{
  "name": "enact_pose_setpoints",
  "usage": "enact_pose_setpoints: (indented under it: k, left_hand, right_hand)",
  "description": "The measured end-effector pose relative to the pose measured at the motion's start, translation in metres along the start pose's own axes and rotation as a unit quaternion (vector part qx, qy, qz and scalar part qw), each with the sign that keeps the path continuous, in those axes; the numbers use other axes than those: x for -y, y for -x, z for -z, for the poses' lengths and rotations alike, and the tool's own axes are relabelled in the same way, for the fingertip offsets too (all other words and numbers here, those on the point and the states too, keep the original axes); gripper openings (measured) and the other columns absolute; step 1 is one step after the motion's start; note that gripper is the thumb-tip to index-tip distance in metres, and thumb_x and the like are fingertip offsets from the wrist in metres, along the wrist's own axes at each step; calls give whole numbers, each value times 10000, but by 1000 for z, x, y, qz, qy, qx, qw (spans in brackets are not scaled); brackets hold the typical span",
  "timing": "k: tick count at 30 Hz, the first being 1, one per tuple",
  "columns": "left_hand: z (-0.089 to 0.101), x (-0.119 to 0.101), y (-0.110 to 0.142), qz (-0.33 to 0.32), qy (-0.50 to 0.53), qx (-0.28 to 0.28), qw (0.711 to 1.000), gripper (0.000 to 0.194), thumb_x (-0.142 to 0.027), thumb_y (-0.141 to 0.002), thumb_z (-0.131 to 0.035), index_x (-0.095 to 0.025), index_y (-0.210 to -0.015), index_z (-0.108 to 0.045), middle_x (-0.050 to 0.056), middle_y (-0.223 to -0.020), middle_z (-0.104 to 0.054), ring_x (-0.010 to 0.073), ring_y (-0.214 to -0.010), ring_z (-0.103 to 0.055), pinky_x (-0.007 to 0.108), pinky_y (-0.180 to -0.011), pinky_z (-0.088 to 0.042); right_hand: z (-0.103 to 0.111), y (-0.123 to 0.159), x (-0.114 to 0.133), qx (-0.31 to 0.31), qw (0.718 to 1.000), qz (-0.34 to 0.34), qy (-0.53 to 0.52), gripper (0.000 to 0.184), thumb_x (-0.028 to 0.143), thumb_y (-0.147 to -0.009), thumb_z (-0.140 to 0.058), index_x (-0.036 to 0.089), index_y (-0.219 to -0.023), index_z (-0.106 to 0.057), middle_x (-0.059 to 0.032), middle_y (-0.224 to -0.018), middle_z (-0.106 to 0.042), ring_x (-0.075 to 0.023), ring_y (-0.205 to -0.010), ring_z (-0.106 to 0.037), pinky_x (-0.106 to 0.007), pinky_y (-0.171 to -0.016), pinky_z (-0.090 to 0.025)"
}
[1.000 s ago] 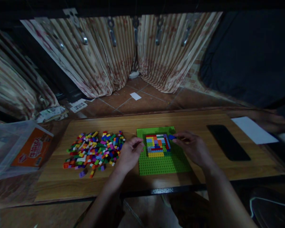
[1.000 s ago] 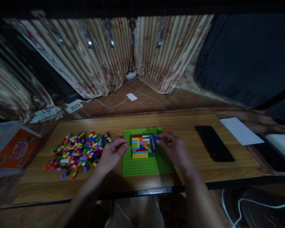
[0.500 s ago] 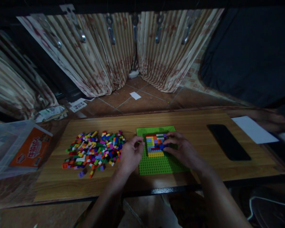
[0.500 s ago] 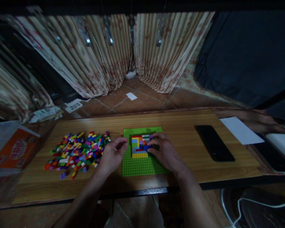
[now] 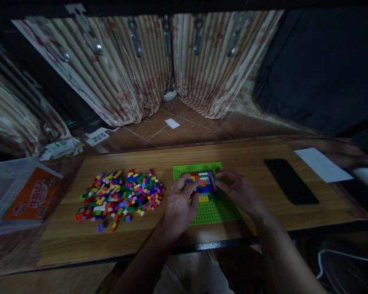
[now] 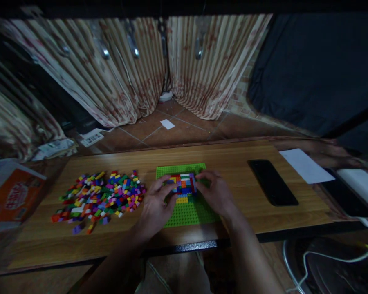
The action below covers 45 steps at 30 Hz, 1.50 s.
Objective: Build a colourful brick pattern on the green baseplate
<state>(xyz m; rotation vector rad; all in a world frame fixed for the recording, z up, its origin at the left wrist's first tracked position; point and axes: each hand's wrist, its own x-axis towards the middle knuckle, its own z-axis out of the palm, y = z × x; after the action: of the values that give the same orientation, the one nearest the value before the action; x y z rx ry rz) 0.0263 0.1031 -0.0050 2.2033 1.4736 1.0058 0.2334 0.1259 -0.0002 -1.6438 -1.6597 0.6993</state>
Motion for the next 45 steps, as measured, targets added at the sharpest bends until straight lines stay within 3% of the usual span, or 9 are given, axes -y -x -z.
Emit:
enact_pose_setpoints:
  k: [5, 14, 27, 37, 45]
  left_hand:
    - [-5, -1, 0, -29, -26, -10, 999, 176, -191, -857, -579, -237, -995, -679, 65, -1278, -531, 218, -1116, -544, 401, -949, -493]
    - [-13, -3, -2, -65, -54, 2, 996, 179, -217, -888, -536, -230, -960, -700, 81, -1246, -539, 234, -1105, -526, 421, -951, -479]
    - [-16, -8, -4, -60, -66, -1, 996, 184, -196, -895, -519, -217, -884, -701, 79, -1179, -576, 225, -1039, -527, 402, -905, -469]
    - [-17, -14, -3, -48, -97, -1, 994, 170, -203, -888, -525, -222, -809, -674, 57, -1184, -610, 239, -1064, -520, 502, -964, -374]
    - [-12, -15, -2, -45, -95, 16, 994, 145, -213, -881, -539, -241, -865, -680, 49, -1228, -598, 248, -1116, -505, 535, -997, -336]
  right_hand:
    - [-1, -2, -4, -13, 998, -61, -6, 305, 397, -762, -610, 193, -978, -679, -78, -951, -699, -234, -853, -651, -380, -765, -496]
    - [-11, 1, 3, -11, 1000, -23, 15, 373, 330, -685, -689, 207, -1037, -660, -92, -1071, -665, -274, -1015, -613, -446, -896, -460]
    - [-16, 0, 5, -25, 999, -33, 32, 370, 240, -655, -687, 195, -1022, -665, -90, -1052, -668, -275, -1007, -615, -453, -895, -463]
    - [-23, -1, 0, -49, 998, -30, 18, 450, 209, -629, -680, 197, -1076, -632, -103, -1112, -665, -297, -1077, -595, -483, -939, -450]
    - [-19, -4, -6, -43, 998, -37, -30, 472, 251, -590, -734, 209, -1051, -645, -96, -1044, -688, -302, -996, -639, -510, -904, -474]
